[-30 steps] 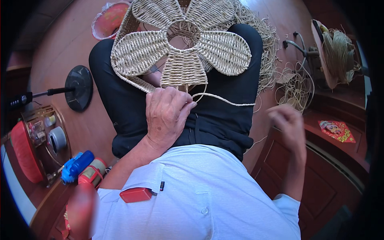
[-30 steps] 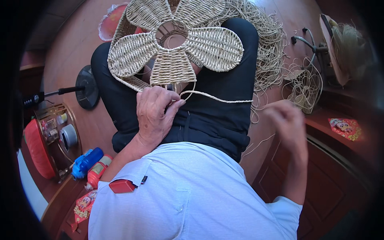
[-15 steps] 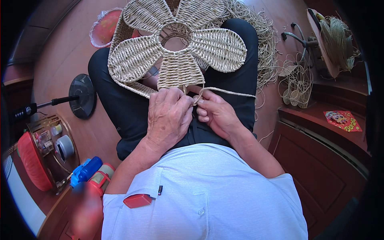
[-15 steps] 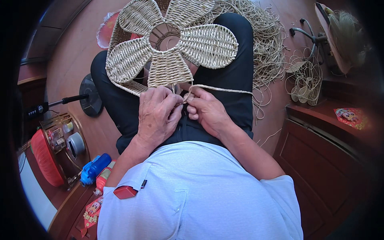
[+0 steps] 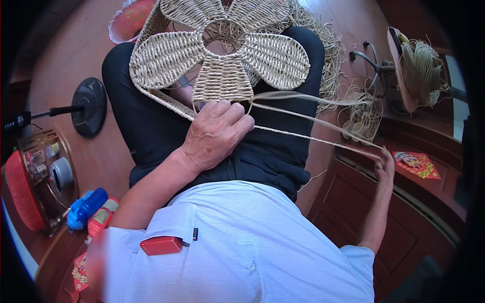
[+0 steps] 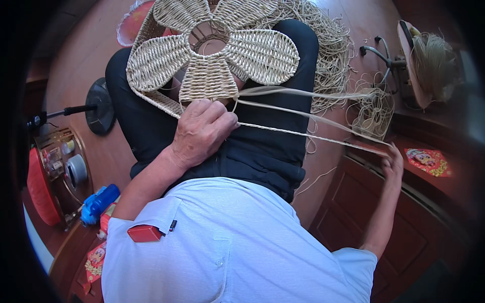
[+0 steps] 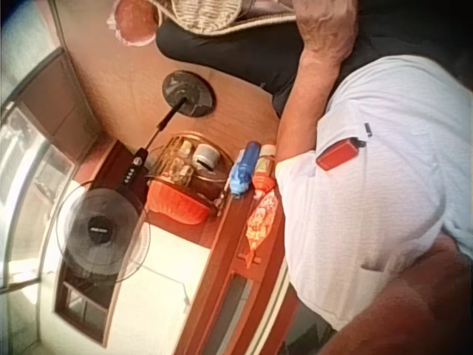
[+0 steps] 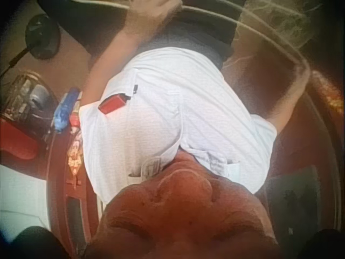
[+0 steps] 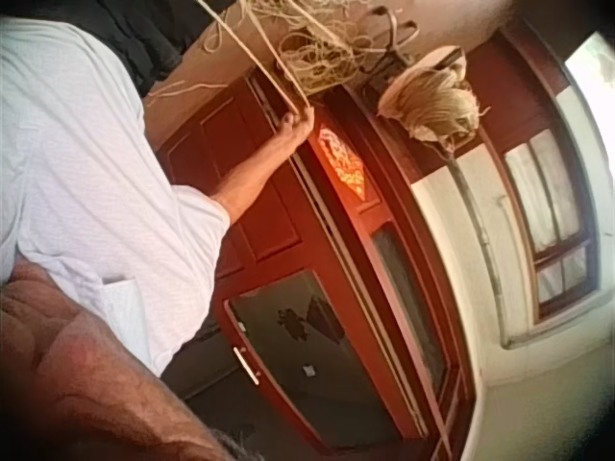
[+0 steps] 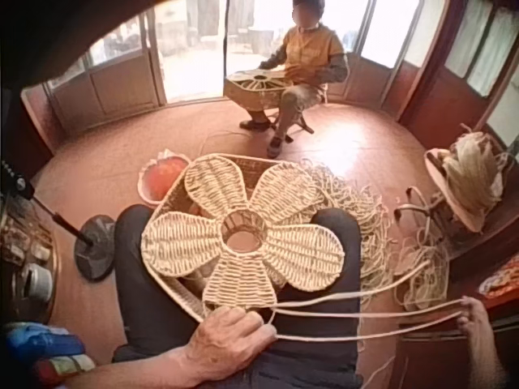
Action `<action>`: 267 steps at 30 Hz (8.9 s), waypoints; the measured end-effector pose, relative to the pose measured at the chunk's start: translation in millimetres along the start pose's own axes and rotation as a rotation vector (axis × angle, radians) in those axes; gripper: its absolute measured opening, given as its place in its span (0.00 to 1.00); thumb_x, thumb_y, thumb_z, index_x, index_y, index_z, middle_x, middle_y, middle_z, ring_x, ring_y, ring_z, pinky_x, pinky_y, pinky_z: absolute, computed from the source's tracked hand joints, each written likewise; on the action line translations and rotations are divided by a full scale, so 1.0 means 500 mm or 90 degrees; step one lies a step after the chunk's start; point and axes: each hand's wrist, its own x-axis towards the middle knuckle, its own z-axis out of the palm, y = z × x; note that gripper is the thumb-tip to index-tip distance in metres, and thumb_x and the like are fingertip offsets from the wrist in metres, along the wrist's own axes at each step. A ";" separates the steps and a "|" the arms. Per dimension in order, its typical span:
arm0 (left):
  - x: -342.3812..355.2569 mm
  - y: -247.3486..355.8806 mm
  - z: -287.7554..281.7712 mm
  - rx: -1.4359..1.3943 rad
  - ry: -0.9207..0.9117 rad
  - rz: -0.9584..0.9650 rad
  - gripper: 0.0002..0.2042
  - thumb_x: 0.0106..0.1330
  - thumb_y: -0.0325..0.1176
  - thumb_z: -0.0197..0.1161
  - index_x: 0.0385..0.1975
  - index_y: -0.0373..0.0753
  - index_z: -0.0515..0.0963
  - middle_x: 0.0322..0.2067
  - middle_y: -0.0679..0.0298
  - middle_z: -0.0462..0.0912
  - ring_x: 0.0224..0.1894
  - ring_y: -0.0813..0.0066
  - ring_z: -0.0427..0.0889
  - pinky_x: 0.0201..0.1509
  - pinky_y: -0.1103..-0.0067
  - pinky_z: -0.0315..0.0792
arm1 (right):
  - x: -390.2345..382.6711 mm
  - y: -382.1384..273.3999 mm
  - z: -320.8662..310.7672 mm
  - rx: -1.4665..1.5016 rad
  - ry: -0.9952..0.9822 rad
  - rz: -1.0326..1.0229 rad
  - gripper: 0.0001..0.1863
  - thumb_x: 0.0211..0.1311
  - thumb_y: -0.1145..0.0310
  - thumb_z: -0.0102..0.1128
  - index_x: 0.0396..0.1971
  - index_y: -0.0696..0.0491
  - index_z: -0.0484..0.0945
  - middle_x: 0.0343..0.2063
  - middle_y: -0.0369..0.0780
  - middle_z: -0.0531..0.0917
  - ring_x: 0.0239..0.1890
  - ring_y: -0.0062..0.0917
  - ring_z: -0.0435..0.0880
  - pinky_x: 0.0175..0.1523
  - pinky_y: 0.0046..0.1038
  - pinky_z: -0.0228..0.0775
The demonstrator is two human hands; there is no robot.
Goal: Weaving a large flower-shaped wicker basket by hand.
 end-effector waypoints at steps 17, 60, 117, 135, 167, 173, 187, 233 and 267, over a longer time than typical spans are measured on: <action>-0.018 0.003 -0.039 -0.102 0.054 -0.243 0.07 0.67 0.29 0.74 0.35 0.39 0.80 0.34 0.59 0.77 0.40 0.56 0.81 0.45 0.62 0.75 | -0.595 0.260 0.751 -0.648 -0.409 -0.866 0.18 0.75 0.72 0.70 0.61 0.55 0.84 0.51 0.49 0.90 0.56 0.42 0.91 0.50 0.37 0.86; -0.028 -0.005 -0.049 -0.071 0.058 -0.247 0.08 0.65 0.29 0.76 0.34 0.40 0.81 0.33 0.61 0.78 0.39 0.58 0.81 0.44 0.63 0.75 | -0.467 0.130 0.667 -0.890 -0.249 -0.790 0.07 0.73 0.73 0.66 0.47 0.50 0.88 0.42 0.43 0.92 0.42 0.40 0.94 0.47 0.38 0.86; -0.062 -0.004 -0.049 -0.109 0.026 -0.259 0.36 0.76 0.21 0.65 0.83 0.43 0.65 0.50 0.54 0.89 0.37 0.58 0.92 0.42 0.68 0.87 | -0.654 0.342 0.859 -0.478 -0.656 -0.178 0.13 0.83 0.72 0.59 0.58 0.61 0.84 0.26 0.39 0.82 0.27 0.19 0.80 0.36 0.29 0.76; -0.071 -0.158 -0.171 -0.808 0.289 -0.644 0.13 0.84 0.31 0.63 0.62 0.34 0.75 0.40 0.62 0.88 0.35 0.82 0.85 0.40 0.83 0.81 | -0.662 0.369 0.876 -0.647 -0.639 -0.964 0.26 0.63 0.72 0.75 0.63 0.54 0.85 0.47 0.38 0.85 0.38 0.28 0.82 0.45 0.31 0.80; -0.114 -0.003 -0.052 -0.338 0.326 -0.553 0.10 0.72 0.18 0.72 0.39 0.37 0.76 0.32 0.68 0.85 0.27 0.88 0.74 0.33 0.82 0.73 | -0.656 0.368 0.890 -0.638 -0.633 -0.828 0.20 0.60 0.69 0.78 0.53 0.51 0.87 0.42 0.39 0.84 0.42 0.34 0.84 0.47 0.36 0.80; -0.118 0.050 -0.080 -0.735 0.280 -0.644 0.10 0.80 0.21 0.67 0.43 0.42 0.71 0.42 0.65 0.87 0.27 0.93 0.72 0.26 0.90 0.64 | -0.646 0.379 0.890 -0.610 -0.629 -0.818 0.14 0.61 0.69 0.78 0.47 0.50 0.90 0.42 0.37 0.84 0.43 0.33 0.86 0.48 0.35 0.82; -0.172 -0.004 -0.146 -0.964 0.157 -0.668 0.25 0.87 0.43 0.62 0.73 0.32 0.68 0.45 0.54 0.92 0.19 0.90 0.71 0.22 0.90 0.63 | -0.666 0.382 0.904 -0.551 -0.629 -0.899 0.18 0.59 0.67 0.78 0.50 0.47 0.87 0.43 0.34 0.83 0.43 0.29 0.84 0.47 0.34 0.75; -0.165 -0.082 -0.171 -0.058 -0.083 -0.388 0.08 0.79 0.31 0.70 0.49 0.35 0.84 0.36 0.53 0.87 0.37 0.60 0.89 0.43 0.67 0.81 | -0.653 0.406 0.910 -0.525 -0.662 -0.929 0.09 0.63 0.64 0.74 0.34 0.47 0.80 0.30 0.34 0.78 0.37 0.27 0.85 0.44 0.35 0.75; -0.632 -0.417 -0.611 0.639 -0.003 -0.954 0.17 0.83 0.43 0.62 0.45 0.33 0.86 0.40 0.52 0.90 0.47 0.55 0.90 0.52 0.60 0.80 | -0.643 0.391 0.889 -0.461 -0.546 -0.902 0.08 0.61 0.72 0.76 0.34 0.50 0.82 0.29 0.36 0.79 0.32 0.31 0.83 0.39 0.34 0.71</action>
